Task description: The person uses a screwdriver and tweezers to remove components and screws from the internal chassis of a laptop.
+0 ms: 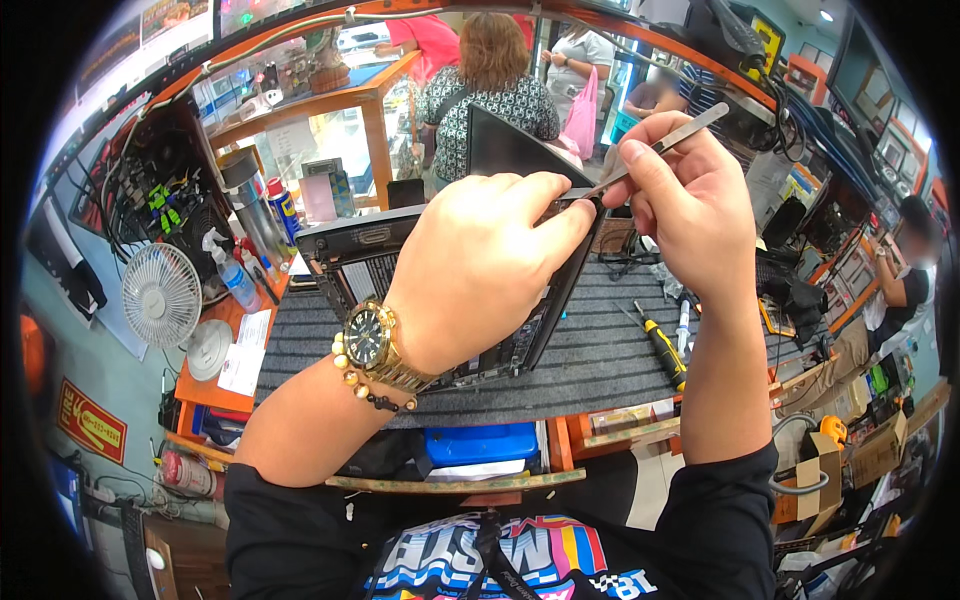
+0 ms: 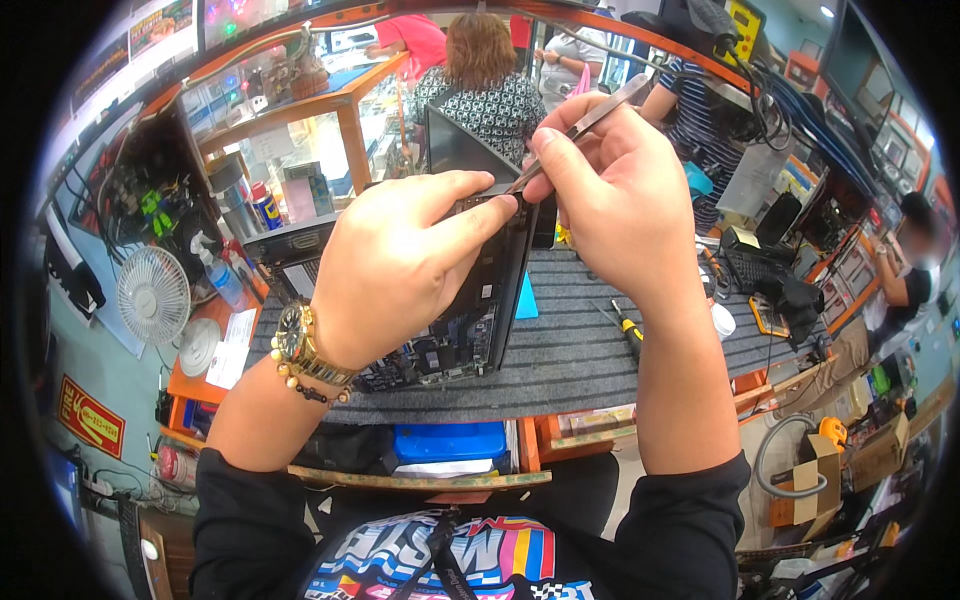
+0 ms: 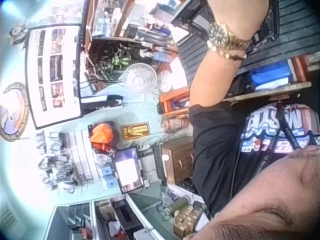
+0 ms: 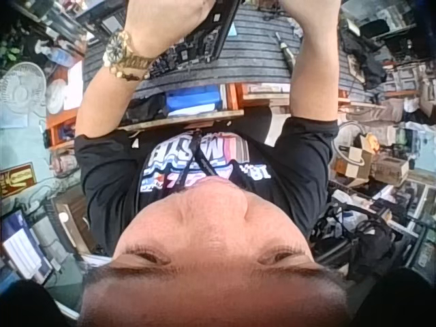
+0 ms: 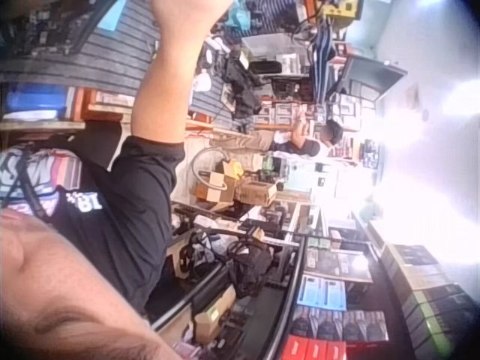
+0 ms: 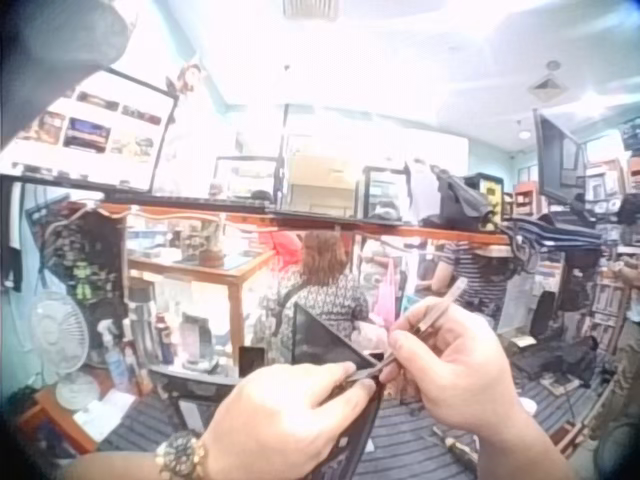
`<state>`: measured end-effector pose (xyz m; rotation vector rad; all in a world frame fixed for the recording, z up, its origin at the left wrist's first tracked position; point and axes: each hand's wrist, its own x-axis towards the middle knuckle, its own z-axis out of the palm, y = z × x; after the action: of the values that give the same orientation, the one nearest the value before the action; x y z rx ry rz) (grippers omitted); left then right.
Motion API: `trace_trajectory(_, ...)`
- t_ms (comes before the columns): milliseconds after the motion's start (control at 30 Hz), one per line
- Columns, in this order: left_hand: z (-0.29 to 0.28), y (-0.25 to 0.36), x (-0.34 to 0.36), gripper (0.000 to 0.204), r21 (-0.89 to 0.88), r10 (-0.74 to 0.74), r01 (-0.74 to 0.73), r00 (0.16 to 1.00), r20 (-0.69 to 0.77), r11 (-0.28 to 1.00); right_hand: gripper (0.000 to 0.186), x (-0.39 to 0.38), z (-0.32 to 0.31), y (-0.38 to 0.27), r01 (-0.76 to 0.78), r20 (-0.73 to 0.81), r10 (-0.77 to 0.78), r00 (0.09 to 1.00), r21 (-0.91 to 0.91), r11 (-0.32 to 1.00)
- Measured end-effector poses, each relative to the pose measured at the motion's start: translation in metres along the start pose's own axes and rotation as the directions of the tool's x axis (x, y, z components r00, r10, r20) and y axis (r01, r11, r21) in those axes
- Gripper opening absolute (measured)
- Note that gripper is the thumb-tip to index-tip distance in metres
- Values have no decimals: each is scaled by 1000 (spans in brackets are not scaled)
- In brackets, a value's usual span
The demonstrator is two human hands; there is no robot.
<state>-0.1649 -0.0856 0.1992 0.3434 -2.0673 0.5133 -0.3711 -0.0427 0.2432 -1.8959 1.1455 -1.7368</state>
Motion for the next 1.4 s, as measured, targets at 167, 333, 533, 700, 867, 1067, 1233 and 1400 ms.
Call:
trace_trajectory(167, -1, 0, -2, 36, 16, 36, -36, 999, -19, 999, 13, 0, 1, -5, -42, 28, 43, 999, -22, 999)
trace_trajectory(333, -3, 1, -1, 39, 45, 45, -45, 999, 2, 998, 12, -2, 1, -12, -56, 63, 58, 996, -34, 998)
trace_trajectory(533, 0, 1, -2, 36, 55, 49, -49, 999, -7, 997, 12, 0, 3, -18, -83, 98, 89, 991, -69, 994)
trace_trajectory(700, 0, 1, -3, 31, 57, 50, -50, 999, -11, 997, 11, 2, 3, -16, -67, 99, 79, 992, -115, 991)
trace_trajectory(867, -2, 2, -4, 27, 64, 44, -44, 999, -5, 997, 9, 2, 5, -15, 10, 64, 0, 998, -158, 987)
trace_trajectory(1067, -6, 4, -5, 20, 42, 24, -25, 999, 24, 999, 9, 1, 6, -13, 40, 61, -31, 998, -152, 988)
trace_trajectory(1233, -4, 0, -3, 16, -17, 6, -6, 1000, 6, 1000, 9, 1, 6, -13, 35, 68, -24, 997, -160, 986)
trace_trajectory(1400, -14, 4, 8, 17, -106, -105, 103, 994, -9, 989, 9, 2, 6, -12, 45, 75, -33, 997, -170, 984)
